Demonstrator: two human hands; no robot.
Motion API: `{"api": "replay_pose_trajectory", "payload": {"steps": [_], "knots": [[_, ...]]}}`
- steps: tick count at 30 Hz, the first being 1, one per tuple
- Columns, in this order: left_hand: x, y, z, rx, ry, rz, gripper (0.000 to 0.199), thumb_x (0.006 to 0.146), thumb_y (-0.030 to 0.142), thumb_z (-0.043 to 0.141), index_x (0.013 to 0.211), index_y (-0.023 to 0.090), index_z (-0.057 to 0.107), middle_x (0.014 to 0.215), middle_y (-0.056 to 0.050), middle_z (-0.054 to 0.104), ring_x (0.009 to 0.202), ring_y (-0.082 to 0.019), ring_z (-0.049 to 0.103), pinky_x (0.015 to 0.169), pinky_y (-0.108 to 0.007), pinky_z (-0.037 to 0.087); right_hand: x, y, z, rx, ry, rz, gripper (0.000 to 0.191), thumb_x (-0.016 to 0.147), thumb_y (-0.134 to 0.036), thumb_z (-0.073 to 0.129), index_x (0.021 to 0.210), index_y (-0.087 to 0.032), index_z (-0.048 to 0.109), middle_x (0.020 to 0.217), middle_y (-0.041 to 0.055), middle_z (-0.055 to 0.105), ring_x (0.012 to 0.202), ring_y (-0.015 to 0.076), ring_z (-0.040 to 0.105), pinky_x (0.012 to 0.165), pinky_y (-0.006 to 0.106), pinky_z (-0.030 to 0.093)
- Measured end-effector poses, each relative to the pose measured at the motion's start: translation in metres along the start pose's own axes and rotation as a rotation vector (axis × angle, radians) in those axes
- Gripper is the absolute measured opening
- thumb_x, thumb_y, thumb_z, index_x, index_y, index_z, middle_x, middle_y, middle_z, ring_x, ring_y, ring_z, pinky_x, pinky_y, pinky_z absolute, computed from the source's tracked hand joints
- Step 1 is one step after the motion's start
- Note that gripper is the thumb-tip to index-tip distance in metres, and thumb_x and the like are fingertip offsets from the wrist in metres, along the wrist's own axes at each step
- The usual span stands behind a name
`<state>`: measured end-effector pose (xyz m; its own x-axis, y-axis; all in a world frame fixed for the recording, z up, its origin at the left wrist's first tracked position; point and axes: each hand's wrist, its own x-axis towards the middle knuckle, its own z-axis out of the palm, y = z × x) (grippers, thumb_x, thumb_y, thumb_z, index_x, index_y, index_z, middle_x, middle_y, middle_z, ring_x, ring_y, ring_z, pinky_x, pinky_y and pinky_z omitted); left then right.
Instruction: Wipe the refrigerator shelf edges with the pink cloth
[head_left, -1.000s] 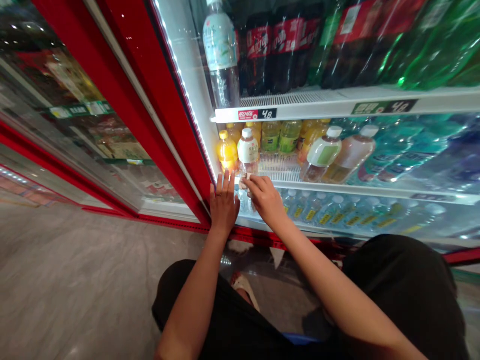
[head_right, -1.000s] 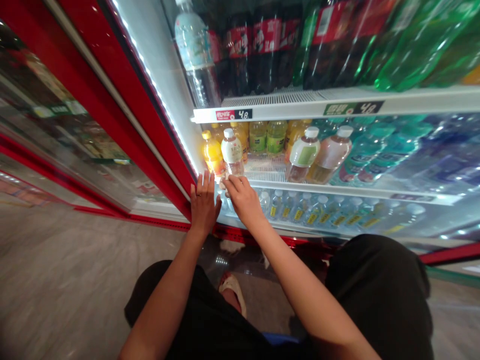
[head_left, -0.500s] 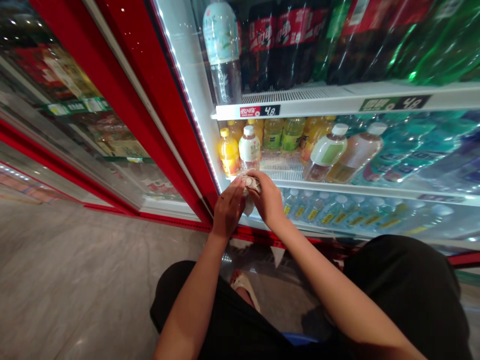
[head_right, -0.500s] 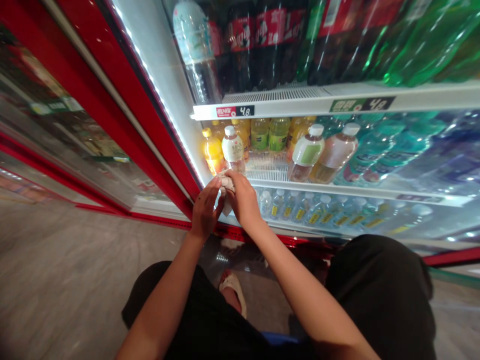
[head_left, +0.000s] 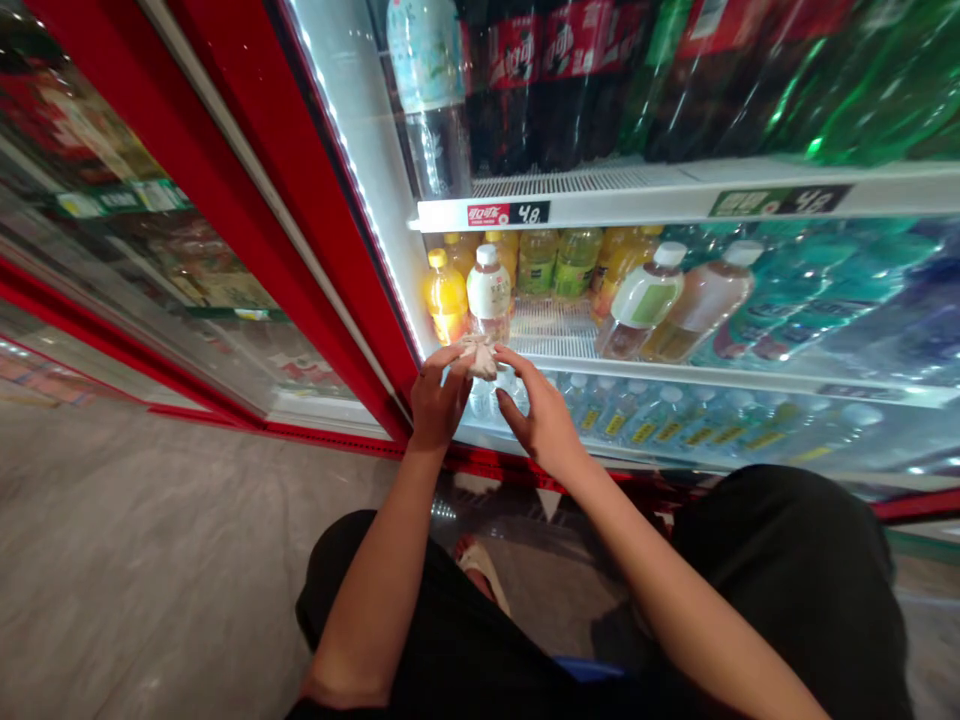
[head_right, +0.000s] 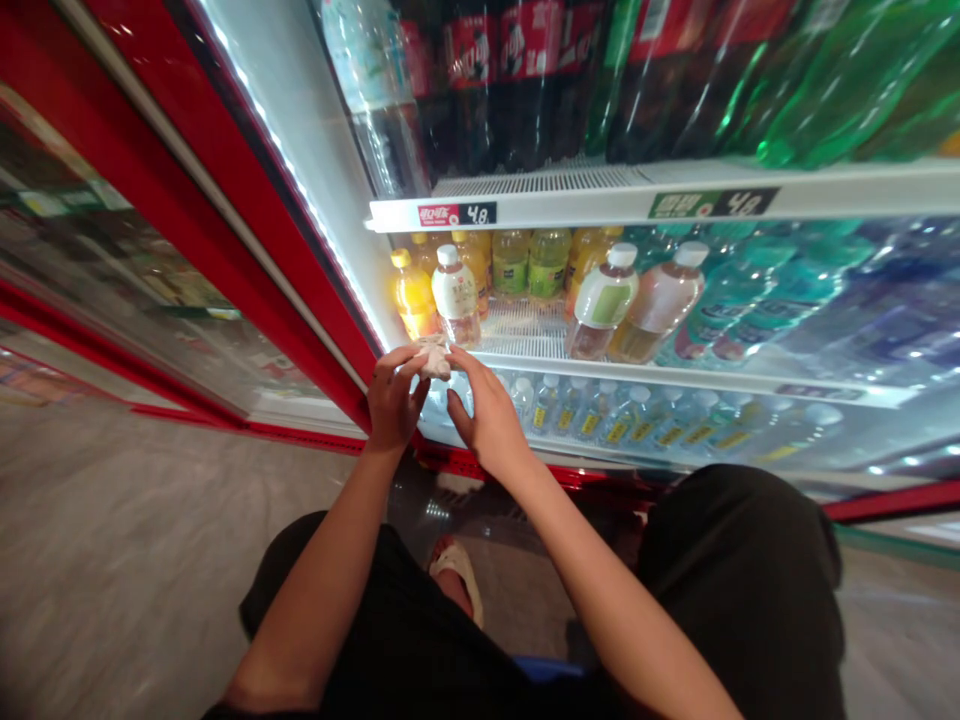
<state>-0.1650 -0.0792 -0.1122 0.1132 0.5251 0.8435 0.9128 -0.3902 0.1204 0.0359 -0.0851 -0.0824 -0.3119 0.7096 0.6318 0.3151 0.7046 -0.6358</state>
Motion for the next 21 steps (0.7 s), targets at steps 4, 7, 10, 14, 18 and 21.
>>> {"api": "replay_pose_trajectory", "payload": {"steps": [4, 7, 10, 14, 18, 21], "knots": [[-0.003, 0.004, 0.009, 0.048, 0.061, -0.092, 0.024, 0.105, 0.023, 0.063, 0.128, 0.028, 0.067, 0.127, -0.009, 0.072, 0.125, -0.024, 0.068, 0.113, -0.042, 0.056, -0.021, 0.001, -0.005, -0.277, 0.043, -0.091, 0.055, 0.107, -0.019, 0.049, 0.161, -0.029, 0.045, 0.167, 0.0142, 0.054, 0.157, 0.0309, 0.050, 0.125, 0.061, 0.047], [-0.003, 0.009, 0.012, 0.052, -0.016, -0.015, 0.030, 0.103, 0.014, 0.063, 0.125, 0.031, 0.070, 0.125, -0.007, 0.073, 0.125, -0.023, 0.067, 0.113, -0.039, 0.055, -0.031, 0.004, -0.002, -0.398, 0.052, -0.114, 0.070, 0.105, -0.015, 0.049, 0.170, -0.031, 0.032, 0.171, 0.0140, 0.049, 0.162, 0.0336, 0.042, 0.124, 0.064, 0.048], [0.001, 0.003, 0.008, 0.058, -0.026, -0.001, 0.034, 0.102, 0.011, 0.062, 0.125, 0.033, 0.071, 0.127, -0.007, 0.073, 0.127, -0.023, 0.066, 0.116, -0.039, 0.053, -0.034, 0.007, 0.001, -0.464, 0.021, -0.148, 0.080, 0.102, -0.008, 0.049, 0.174, -0.029, 0.023, 0.172, 0.0150, 0.047, 0.165, 0.0353, 0.036, 0.123, 0.065, 0.049], [0.003, -0.008, 0.001, 0.151, 0.206, -0.145, 0.026, 0.102, 0.014, 0.063, 0.120, 0.030, 0.072, 0.122, -0.008, 0.072, 0.121, -0.024, 0.068, 0.110, -0.043, 0.056, -0.032, 0.009, 0.003, -0.478, -0.009, -0.190, 0.083, 0.099, -0.004, 0.048, 0.175, -0.025, 0.023, 0.173, 0.0153, 0.045, 0.167, 0.0340, 0.032, 0.125, 0.064, 0.047], [0.001, -0.005, 0.002, 0.201, 0.248, -0.097, 0.024, 0.100, 0.012, 0.066, 0.117, 0.029, 0.071, 0.119, -0.008, 0.072, 0.116, -0.024, 0.069, 0.104, -0.042, 0.059, -0.031, 0.011, 0.005, -0.465, -0.024, -0.186, 0.083, 0.099, -0.004, 0.048, 0.175, -0.026, 0.023, 0.174, 0.0144, 0.044, 0.167, 0.0322, 0.031, 0.125, 0.064, 0.047], [0.004, -0.003, 0.000, 0.195, 0.136, 0.026, 0.022, 0.102, 0.014, 0.066, 0.115, 0.030, 0.072, 0.119, -0.007, 0.073, 0.119, -0.023, 0.070, 0.106, -0.039, 0.059, -0.032, 0.011, 0.008, -0.458, -0.026, -0.180, 0.080, 0.100, -0.006, 0.048, 0.174, -0.027, 0.025, 0.174, 0.0142, 0.045, 0.167, 0.0324, 0.032, 0.124, 0.064, 0.048]]}}
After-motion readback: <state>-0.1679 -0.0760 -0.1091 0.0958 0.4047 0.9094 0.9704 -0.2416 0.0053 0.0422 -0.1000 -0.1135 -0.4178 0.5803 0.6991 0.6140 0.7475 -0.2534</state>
